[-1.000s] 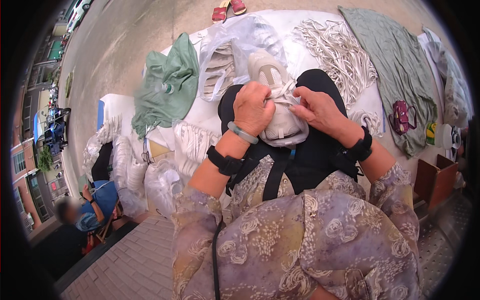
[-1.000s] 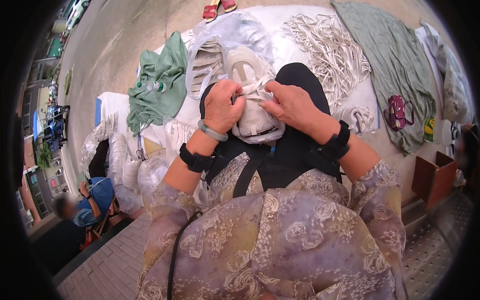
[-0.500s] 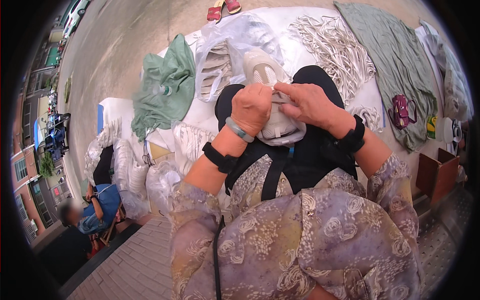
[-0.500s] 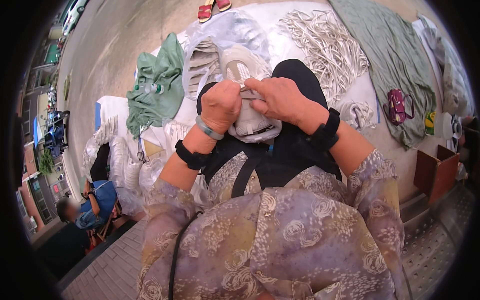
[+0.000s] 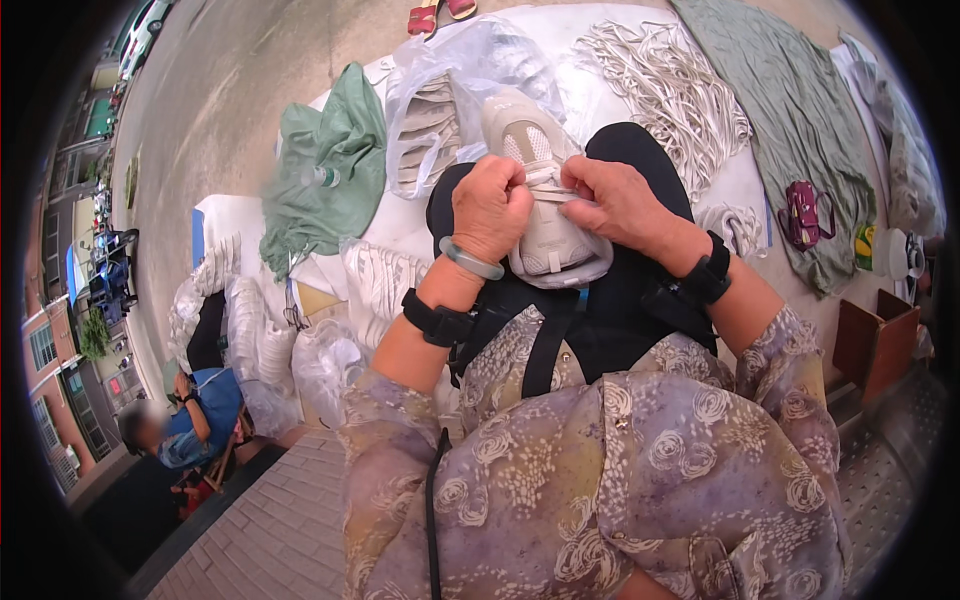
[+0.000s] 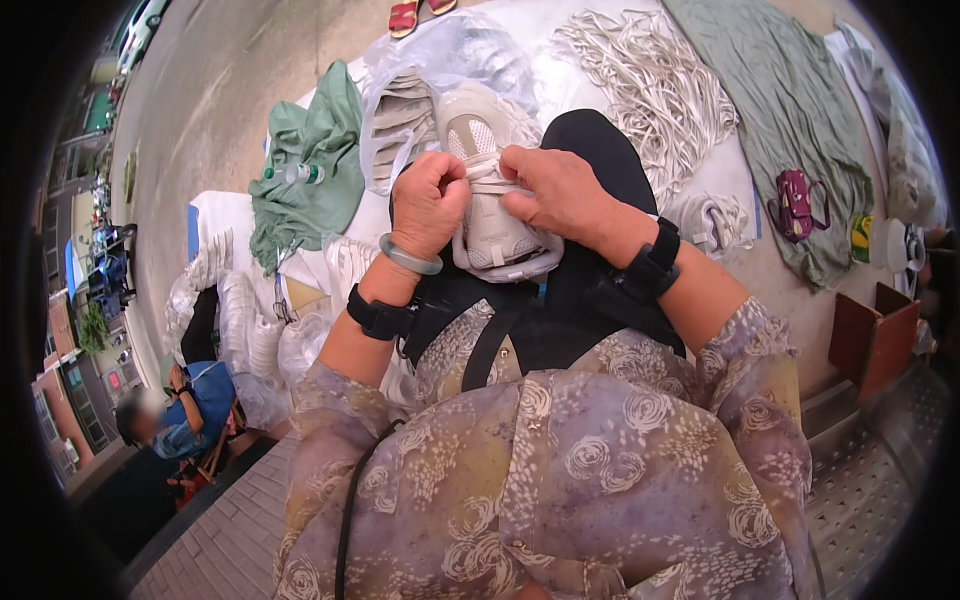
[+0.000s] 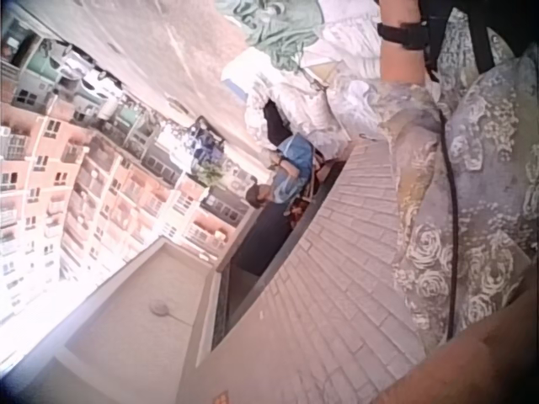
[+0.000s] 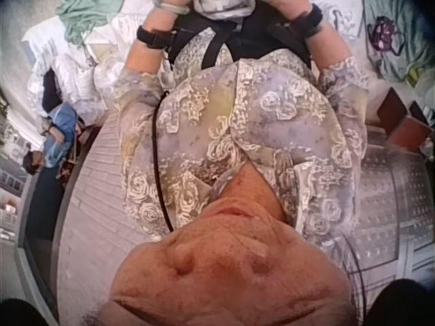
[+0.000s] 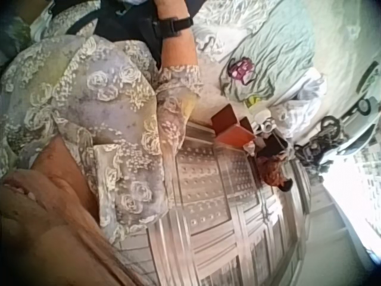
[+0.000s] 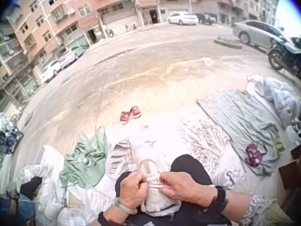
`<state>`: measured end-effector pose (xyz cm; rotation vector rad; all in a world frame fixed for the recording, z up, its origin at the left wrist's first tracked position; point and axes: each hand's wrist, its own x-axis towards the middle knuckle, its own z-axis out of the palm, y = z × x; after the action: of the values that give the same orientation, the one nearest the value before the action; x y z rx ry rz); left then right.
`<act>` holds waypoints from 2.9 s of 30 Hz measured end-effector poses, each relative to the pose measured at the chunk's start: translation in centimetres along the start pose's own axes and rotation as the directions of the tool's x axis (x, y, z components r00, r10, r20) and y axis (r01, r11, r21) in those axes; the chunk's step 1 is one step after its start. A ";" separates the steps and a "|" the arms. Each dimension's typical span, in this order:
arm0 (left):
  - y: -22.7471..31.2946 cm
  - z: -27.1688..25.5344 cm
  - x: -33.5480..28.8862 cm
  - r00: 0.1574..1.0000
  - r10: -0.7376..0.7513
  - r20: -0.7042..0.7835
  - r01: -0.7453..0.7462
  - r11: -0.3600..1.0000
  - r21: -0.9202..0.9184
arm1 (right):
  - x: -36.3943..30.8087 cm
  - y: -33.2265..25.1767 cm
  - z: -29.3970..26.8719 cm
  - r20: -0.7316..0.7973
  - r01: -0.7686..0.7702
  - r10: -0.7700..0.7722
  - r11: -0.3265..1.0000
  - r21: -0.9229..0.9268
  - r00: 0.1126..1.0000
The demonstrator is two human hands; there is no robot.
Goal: Insert white laces into the eyelets of a light-colored shoe while seated outdoors.
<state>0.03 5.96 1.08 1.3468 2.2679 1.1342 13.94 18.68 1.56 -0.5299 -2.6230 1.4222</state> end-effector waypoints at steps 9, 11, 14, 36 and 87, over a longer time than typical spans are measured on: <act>1.5 0.7 1.4 0.976 0.179 0.128 -0.209 0.934 0.290 | 0.9 0.2 0.0 0.055 0.113 -0.109 0.990 -0.082 0.993; 1.8 0.5 2.1 0.962 0.218 0.166 -0.262 0.908 0.326 | 0.6 0.1 0.0 0.043 0.093 -0.091 0.994 -0.056 0.995; 2.4 0.2 3.1 0.909 0.129 0.397 -0.320 0.826 0.464 | 0.1 0.1 0.0 0.016 0.087 -0.087 0.995 -0.039 0.996; -0.6 -0.9 -1.9 0.993 0.052 -0.102 -0.029 0.977 0.212 | -0.9 0.3 -0.1 -0.001 -0.058 0.059 0.993 0.103 0.998; 2.3 2.9 -0.6 0.900 0.409 0.151 -0.415 0.696 0.586 | 1.8 2.3 -1.5 0.252 -0.075 0.036 0.986 0.149 0.967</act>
<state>3.48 7.46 0.82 2.1892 2.5038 0.4682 13.22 21.67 0.39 -0.4350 -2.6647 1.8034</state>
